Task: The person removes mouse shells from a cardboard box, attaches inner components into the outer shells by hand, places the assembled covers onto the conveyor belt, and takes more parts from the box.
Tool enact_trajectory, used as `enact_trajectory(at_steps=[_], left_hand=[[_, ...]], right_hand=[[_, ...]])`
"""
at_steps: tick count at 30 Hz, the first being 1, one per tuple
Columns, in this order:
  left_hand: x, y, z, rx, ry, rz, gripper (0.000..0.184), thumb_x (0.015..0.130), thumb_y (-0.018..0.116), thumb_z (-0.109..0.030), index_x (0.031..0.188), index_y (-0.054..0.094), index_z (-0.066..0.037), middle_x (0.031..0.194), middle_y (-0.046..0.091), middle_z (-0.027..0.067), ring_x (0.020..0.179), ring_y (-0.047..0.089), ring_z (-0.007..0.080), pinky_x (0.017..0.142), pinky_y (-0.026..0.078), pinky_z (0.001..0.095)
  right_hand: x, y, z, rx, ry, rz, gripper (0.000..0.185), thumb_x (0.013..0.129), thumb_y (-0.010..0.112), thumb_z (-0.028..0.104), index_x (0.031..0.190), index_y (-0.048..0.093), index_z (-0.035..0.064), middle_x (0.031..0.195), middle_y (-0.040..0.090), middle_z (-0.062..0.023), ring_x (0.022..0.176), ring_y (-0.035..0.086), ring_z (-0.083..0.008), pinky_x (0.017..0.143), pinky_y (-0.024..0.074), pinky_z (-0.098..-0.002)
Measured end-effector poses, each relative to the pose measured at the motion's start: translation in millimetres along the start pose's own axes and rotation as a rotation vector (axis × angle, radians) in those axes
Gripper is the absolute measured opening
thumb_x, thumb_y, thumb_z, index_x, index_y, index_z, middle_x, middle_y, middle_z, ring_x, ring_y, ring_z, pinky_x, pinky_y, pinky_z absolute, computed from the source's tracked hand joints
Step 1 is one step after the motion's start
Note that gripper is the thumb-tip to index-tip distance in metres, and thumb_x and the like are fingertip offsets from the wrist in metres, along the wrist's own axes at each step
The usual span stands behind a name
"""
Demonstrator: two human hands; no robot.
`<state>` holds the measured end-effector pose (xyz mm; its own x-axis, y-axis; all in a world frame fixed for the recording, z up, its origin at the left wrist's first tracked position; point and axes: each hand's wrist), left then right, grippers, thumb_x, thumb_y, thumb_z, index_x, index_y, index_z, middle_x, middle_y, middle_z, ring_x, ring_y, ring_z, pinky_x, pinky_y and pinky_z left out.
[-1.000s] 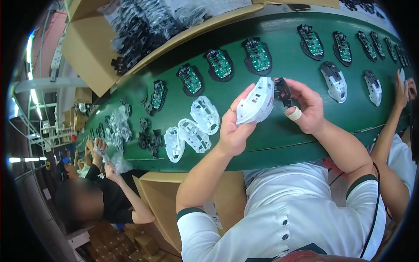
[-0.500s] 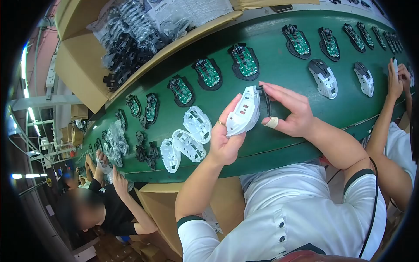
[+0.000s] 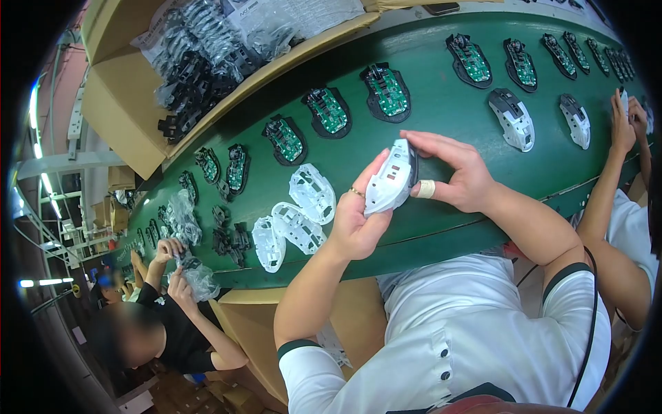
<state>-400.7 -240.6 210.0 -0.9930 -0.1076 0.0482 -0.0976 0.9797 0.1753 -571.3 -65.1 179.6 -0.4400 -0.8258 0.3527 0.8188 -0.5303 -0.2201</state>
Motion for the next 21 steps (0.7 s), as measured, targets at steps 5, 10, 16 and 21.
enact_trajectory(at_steps=[5, 10, 16, 21], left_hand=[[-1.1, 3.9, 0.6, 0.086, 0.150, -0.023, 0.075, 0.085, 0.061, -0.006, 0.154, 0.035, 0.008, 0.152, 0.045, 0.0232, 0.137, 0.049, 0.0277, 0.113, 0.039, 0.0384], [-0.1, 2.5, 5.5, 0.419, 0.476, -0.103, 0.076, 0.078, 0.076, -0.028, 0.141, 0.052, 0.008, 0.143, 0.049, 0.0287, 0.127, 0.051, 0.0341, 0.108, 0.042, 0.0443], [4.3, 7.1, 2.6, 0.442, 0.513, -0.096, 0.060, 0.071, 0.085, -0.015, 0.123, 0.061, -0.002, 0.147, 0.048, 0.0323, 0.129, 0.055, 0.0396, 0.107, 0.044, 0.0458], [3.7, 11.3, -5.2, 0.376, 0.461, -0.137, 0.061, 0.069, 0.089, -0.014, 0.122, 0.062, -0.003, 0.141, 0.055, 0.0286, 0.122, 0.061, 0.0378, 0.102, 0.049, 0.0459]], right_hand=[[-1.7, 13.8, 1.7, 0.527, 0.247, 0.087, 0.087, 0.076, 0.094, 0.017, 0.146, 0.046, 0.0012, 0.136, 0.061, -0.0127, 0.124, 0.062, -0.0215, 0.111, 0.0464, -0.0383], [0.7, 14.5, 9.2, 0.600, 0.359, 0.169, 0.063, 0.072, 0.095, 0.012, 0.122, 0.058, 0.0033, 0.112, 0.067, -0.0030, 0.105, 0.065, -0.0135, 0.096, 0.0524, -0.0323], [3.5, 14.0, 12.9, 0.695, 0.538, 0.222, 0.058, 0.070, 0.096, 0.010, 0.117, 0.061, 0.0047, 0.103, 0.068, -0.0006, 0.094, 0.065, -0.0105, 0.085, 0.0527, -0.0285], [5.2, 14.9, 9.5, 0.653, 0.484, 0.209, 0.056, 0.072, 0.095, 0.012, 0.117, 0.062, 0.0045, 0.101, 0.068, 0.0011, 0.094, 0.065, -0.0104, 0.085, 0.0527, -0.0277]])
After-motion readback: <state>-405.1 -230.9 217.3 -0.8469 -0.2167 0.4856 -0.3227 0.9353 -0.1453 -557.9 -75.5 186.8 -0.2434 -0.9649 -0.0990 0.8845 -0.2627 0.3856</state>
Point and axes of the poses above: each hand's wrist, its own x-axis towards the middle knuckle, its own y-axis out of the palm, z = x × y
